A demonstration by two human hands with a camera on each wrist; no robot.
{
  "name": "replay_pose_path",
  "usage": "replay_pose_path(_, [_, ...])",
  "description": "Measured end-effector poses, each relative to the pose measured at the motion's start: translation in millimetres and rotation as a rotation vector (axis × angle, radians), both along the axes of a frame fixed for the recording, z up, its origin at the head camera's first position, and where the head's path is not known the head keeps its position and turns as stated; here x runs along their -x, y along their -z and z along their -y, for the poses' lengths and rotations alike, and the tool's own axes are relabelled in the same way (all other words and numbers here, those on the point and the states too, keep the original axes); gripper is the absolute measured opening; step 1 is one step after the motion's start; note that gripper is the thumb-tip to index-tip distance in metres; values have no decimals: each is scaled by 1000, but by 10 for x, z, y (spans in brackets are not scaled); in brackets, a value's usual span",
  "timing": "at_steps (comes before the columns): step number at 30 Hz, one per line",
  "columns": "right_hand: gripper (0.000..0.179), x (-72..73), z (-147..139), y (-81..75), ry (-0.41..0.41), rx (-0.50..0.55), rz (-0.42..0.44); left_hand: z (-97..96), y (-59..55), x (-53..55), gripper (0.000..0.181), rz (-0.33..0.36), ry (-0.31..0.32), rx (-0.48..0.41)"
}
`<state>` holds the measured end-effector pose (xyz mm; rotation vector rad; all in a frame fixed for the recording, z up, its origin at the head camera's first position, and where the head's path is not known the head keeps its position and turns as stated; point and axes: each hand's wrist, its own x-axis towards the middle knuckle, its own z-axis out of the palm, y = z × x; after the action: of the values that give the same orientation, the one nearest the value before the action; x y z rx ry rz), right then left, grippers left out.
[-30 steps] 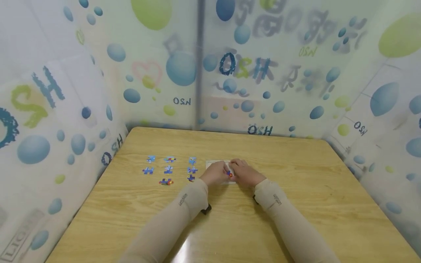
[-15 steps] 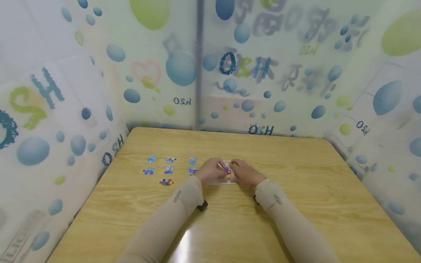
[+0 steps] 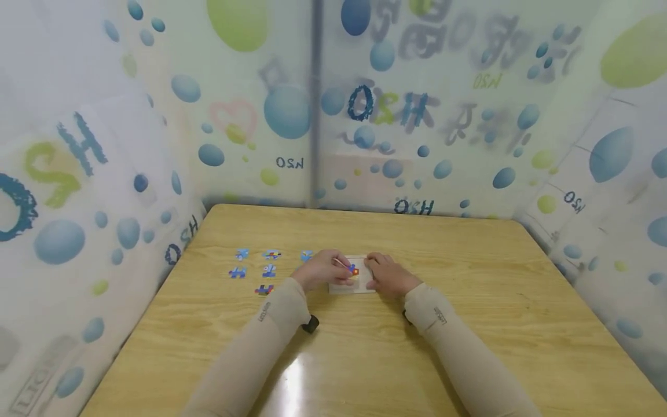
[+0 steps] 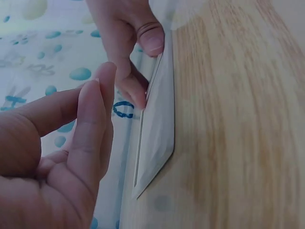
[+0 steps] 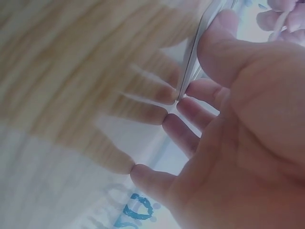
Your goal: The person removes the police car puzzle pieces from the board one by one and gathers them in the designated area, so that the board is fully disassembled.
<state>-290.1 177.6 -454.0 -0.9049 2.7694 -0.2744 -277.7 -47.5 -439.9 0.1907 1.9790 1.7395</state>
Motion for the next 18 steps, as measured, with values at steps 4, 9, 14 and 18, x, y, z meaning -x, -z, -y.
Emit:
replay_pose_path(4, [61, -4, 17, -22, 7, -14, 8, 136, -39, -6, 23, 20, -8, -24])
replay_pose_path(9, [61, -13, 23, -27, 2, -14, 15, 376, -102, 21, 24, 27, -43, -36])
replay_pose_path(14, [60, -23, 9, -20, -13, -11, 12, 704, -166, 17, 23, 32, -59, -63])
replay_pose_path(18, [60, -31, 9, -35, -15, -14, 13, 927, -186, -41, 23, 13, -66, -43])
